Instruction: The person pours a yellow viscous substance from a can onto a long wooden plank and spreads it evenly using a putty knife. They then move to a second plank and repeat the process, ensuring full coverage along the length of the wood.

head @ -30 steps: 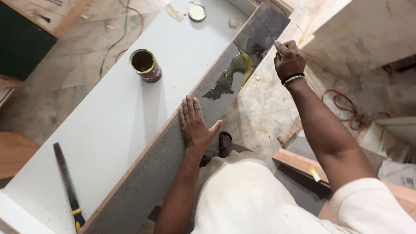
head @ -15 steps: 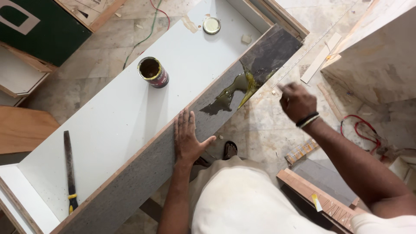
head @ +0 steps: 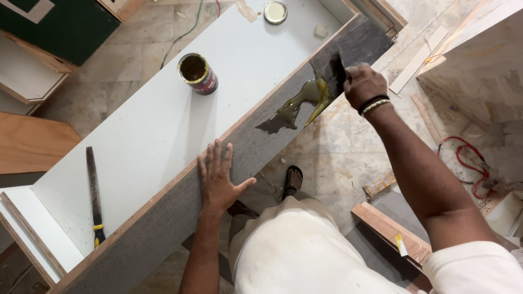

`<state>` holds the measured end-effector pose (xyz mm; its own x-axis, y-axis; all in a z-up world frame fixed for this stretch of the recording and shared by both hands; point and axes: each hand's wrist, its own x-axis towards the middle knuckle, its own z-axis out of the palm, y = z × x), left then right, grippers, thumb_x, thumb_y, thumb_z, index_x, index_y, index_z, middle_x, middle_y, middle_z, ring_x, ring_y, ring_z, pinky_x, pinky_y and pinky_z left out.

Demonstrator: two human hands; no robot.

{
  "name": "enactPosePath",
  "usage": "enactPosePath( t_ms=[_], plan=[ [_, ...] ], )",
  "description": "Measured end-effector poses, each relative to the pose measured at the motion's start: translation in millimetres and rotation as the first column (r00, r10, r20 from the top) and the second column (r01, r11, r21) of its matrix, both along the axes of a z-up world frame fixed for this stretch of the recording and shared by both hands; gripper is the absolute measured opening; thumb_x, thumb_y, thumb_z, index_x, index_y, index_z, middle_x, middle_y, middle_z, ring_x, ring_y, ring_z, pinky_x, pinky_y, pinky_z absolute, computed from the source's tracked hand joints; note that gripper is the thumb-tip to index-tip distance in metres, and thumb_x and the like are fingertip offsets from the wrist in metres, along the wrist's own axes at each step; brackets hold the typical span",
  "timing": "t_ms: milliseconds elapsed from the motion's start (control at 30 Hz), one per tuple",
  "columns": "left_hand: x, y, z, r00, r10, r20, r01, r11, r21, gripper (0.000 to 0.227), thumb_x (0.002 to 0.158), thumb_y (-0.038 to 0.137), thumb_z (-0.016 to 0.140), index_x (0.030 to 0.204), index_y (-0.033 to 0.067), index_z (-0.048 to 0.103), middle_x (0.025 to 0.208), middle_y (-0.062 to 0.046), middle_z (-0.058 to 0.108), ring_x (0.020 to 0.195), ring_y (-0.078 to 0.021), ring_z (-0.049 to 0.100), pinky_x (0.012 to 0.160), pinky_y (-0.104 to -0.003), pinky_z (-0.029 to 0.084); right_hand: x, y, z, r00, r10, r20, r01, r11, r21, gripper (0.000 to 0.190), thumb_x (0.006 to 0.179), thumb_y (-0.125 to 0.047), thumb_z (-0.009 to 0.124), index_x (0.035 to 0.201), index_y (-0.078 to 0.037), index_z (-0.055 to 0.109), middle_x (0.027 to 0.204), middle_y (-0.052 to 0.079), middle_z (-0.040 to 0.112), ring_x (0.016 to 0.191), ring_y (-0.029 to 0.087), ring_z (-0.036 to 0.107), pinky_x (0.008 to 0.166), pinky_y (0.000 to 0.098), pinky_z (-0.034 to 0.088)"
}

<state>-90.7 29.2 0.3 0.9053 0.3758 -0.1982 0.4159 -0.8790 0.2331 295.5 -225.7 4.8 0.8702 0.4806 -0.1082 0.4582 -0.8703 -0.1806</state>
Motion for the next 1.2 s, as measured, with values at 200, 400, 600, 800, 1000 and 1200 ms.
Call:
enactPosePath(
  t_ms=[200, 400, 600, 800, 1000, 1200],
  plan=[
    [-2, 0, -6, 0.997, -0.045, -0.067, 0.047, 0.998, 0.029, 0.12, 0.075, 0.09, 0.055, 0.162, 0.0172, 0.016, 0.17, -0.013, 0.0, 0.157, -0.0293, 0.002, 0.125, -0.056, 0.0, -41, 56, 1, 0.999, 0.031, 0.037, -0.03, 0.999, -0.045, 0.021, 0.105, -0.027, 0.061, 0.113, -0.016, 0.076, 0.105, 0.013, 0.065, 0.094, 0.03, 0.068, 0.083, 0.0453, 0.055],
    [-1, 5, -10, 0.992, -0.036, 0.12, 0.038, 0.999, -0.016, 0.117, 0.072, 0.083, 0.065, 0.158, 0.0133, 0.029, 0.168, -0.016, 0.017, 0.155, -0.0304, 0.015, 0.125, -0.055, 0.009, -71, 98, -15, 0.981, 0.058, 0.186, -0.073, 0.994, 0.078, 0.023, 0.098, -0.024, 0.063, 0.115, -0.025, 0.078, 0.104, 0.01, 0.067, 0.092, 0.029, 0.068, 0.077, 0.0447, 0.056],
    [0, 9, -6, 0.977, 0.006, 0.214, 0.004, 0.999, -0.049, 0.115, 0.068, 0.075, 0.076, 0.154, 0.0099, 0.037, 0.164, -0.017, 0.025, 0.153, -0.0309, 0.021, 0.124, -0.056, 0.012, -120, 90, -8, 0.911, -0.089, 0.404, -0.032, 0.959, 0.283, 0.027, 0.097, -0.022, 0.065, 0.122, -0.021, 0.075, 0.11, 0.007, 0.07, 0.096, 0.026, 0.069, 0.07, 0.0394, 0.058],
    [1, 8, -13, 0.973, 0.009, 0.231, 0.006, 0.998, -0.061, 0.114, 0.067, 0.073, 0.078, 0.153, 0.0088, 0.038, 0.164, -0.017, 0.026, 0.152, -0.0307, 0.021, 0.124, -0.056, 0.012, -176, 79, -10, 0.892, 0.012, 0.451, -0.101, 0.98, 0.172, 0.022, 0.099, -0.019, 0.066, 0.119, -0.017, 0.075, 0.105, 0.006, 0.071, 0.086, 0.023, 0.069, 0.057, 0.0354, 0.059],
    [1, 8, -13, 0.973, 0.014, 0.231, 0.001, 0.998, -0.066, 0.114, 0.067, 0.073, 0.078, 0.153, 0.0087, 0.038, 0.163, -0.016, 0.026, 0.152, -0.0302, 0.021, 0.124, -0.056, 0.012, -219, 65, 6, 0.903, 0.093, 0.42, -0.167, 0.976, 0.142, 0.031, 0.092, -0.009, 0.065, 0.121, -0.016, 0.074, 0.106, 0.005, 0.07, 0.091, 0.023, 0.069, 0.061, 0.0346, 0.059],
    [1, 9, -14, 0.972, 0.003, 0.235, 0.01, 0.999, -0.052, 0.114, 0.067, 0.073, 0.077, 0.152, 0.0075, 0.039, 0.163, -0.017, 0.028, 0.152, -0.0303, 0.022, 0.124, -0.057, 0.013, -259, 52, 16, 0.953, 0.161, 0.257, -0.2, 0.97, 0.136, 0.035, 0.085, -0.008, 0.065, 0.118, -0.017, 0.074, 0.106, 0.002, 0.07, 0.091, 0.022, 0.069, 0.062, 0.0349, 0.058]
  ],
)
